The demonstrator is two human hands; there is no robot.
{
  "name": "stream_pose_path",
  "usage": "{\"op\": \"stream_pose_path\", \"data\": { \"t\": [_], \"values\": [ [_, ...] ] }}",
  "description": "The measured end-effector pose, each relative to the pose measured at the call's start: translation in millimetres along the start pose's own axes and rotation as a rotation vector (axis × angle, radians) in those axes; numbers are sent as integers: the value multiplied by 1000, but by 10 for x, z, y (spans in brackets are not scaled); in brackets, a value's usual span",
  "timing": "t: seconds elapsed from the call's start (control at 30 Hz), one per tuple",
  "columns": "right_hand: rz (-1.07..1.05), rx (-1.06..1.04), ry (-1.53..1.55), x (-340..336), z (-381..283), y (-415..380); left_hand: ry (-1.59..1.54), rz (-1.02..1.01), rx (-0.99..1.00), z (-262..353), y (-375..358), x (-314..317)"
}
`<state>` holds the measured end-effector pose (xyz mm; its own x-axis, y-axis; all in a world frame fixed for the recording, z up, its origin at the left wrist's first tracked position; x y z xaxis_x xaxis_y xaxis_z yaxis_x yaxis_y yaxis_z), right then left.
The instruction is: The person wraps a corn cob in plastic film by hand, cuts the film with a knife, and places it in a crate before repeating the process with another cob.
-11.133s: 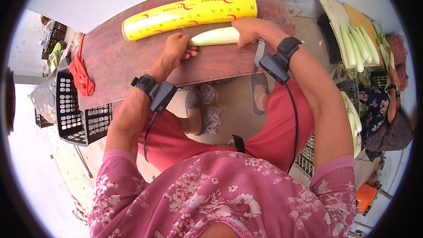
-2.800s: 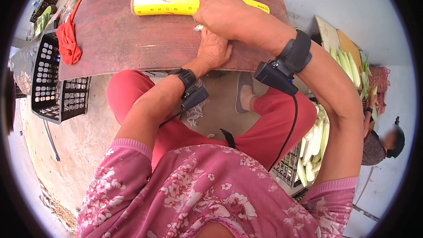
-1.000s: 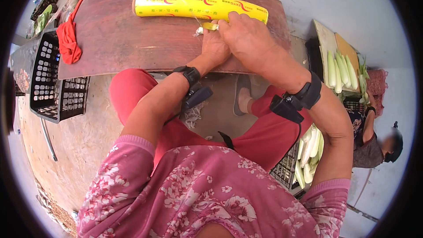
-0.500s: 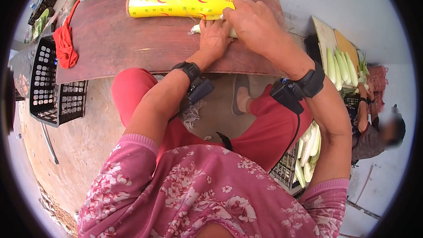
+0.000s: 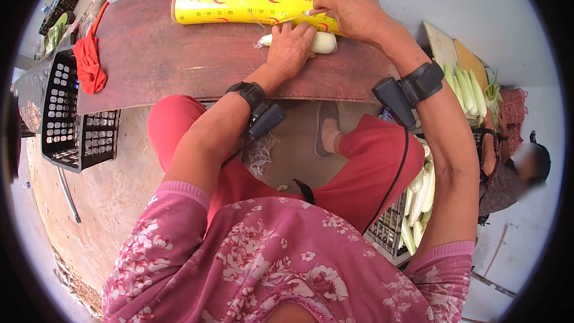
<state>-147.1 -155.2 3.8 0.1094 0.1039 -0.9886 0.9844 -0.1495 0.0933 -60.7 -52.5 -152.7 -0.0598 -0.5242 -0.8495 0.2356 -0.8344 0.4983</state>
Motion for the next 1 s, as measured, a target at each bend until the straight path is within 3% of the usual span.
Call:
{"op": "stream_pose_path", "data": {
  "t": [0.4, 0.6, 1.0],
  "values": [
    [-18, -38, 122, -74, -25, -83, -51, 9, 18, -21, -59, -10],
    [-53, -25, -93, 18, -341, 10, -13, 62, 35, -32, -55, 60],
    [-27, -67, -222, 136, -678, 68, -3, -2, 1, -28, -43, 123]
  ]
}}
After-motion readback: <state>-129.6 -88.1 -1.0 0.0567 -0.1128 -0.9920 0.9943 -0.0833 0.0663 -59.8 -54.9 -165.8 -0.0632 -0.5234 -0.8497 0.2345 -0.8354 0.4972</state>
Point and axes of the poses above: each hand's wrist, its own y-axis towards the middle knuckle, its own x-axis out of the palm, z = x × y, the point moved 1 cm from there along y, towards the middle knuckle, and after that the axes turned 10 degrees about y, right-handed, at the moved point
